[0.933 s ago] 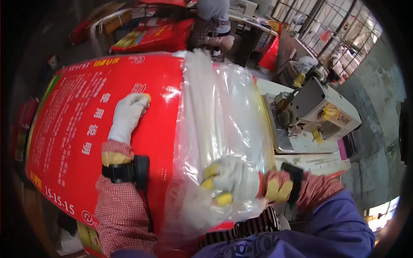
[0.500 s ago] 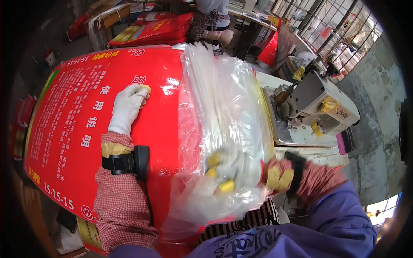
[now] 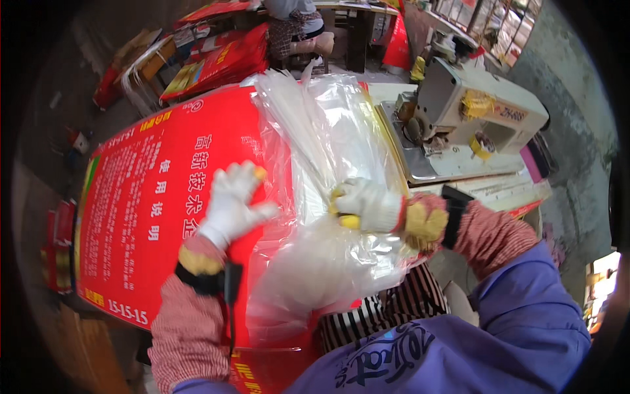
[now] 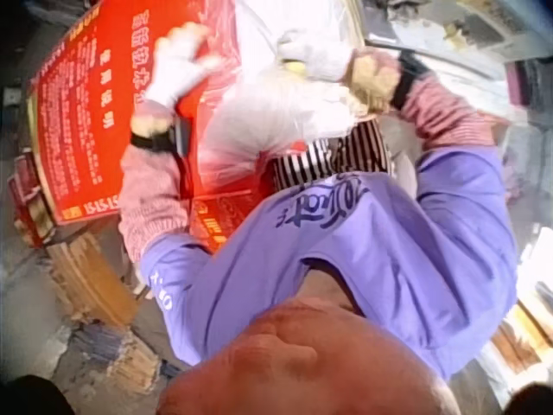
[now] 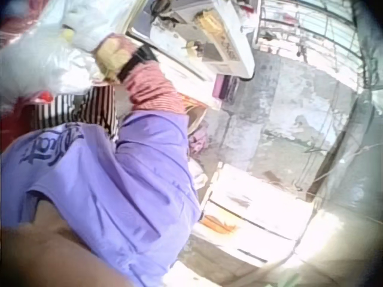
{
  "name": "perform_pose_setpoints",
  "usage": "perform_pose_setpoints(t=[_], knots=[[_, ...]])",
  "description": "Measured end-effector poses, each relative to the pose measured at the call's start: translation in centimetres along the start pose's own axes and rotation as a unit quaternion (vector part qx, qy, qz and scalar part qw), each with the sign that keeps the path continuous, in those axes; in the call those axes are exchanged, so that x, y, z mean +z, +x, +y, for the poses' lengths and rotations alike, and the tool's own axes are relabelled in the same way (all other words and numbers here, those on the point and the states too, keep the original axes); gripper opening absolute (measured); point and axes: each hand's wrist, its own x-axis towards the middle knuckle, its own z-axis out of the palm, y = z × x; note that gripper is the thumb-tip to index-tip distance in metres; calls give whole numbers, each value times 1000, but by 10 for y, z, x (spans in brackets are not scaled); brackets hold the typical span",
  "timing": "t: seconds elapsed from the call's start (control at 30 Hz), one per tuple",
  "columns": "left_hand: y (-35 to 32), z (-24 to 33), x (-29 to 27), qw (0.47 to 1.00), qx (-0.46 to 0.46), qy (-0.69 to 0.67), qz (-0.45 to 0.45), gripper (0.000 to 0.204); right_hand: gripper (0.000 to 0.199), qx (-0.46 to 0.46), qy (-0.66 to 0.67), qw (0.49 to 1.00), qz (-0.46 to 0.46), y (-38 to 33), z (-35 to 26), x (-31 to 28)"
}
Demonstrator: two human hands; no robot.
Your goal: The recorder is inserting clear plastic liners into larger red printed plastic bags for industrial products.
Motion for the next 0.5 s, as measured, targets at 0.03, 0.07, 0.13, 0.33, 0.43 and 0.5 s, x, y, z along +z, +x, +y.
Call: perform_pose_setpoints(t=[0.03,0.07,0.13,0.33,0.43,0.5], knots=[[-10,27,-5,997,31,-13,-71,80,22,6,3,1000,14,-14,0,-12],[-16,55,-6,992,57,3,-112,87,22,60,-10,997,-43,-26,0,-24],[-24,93,-10,972,68,62,-214,87,22,119,-17,988,-92,-36,-11,-38],[55,110,4,939,90,151,-295,82,27,429,156,868,197,-43,-45,-31],[112,17,39,982,29,64,-174,71,27,332,114,905,240,-45,-42,-5],[155,-12,30,977,-115,-8,-177,62,28,301,98,920,233,-46,-43,-4]])
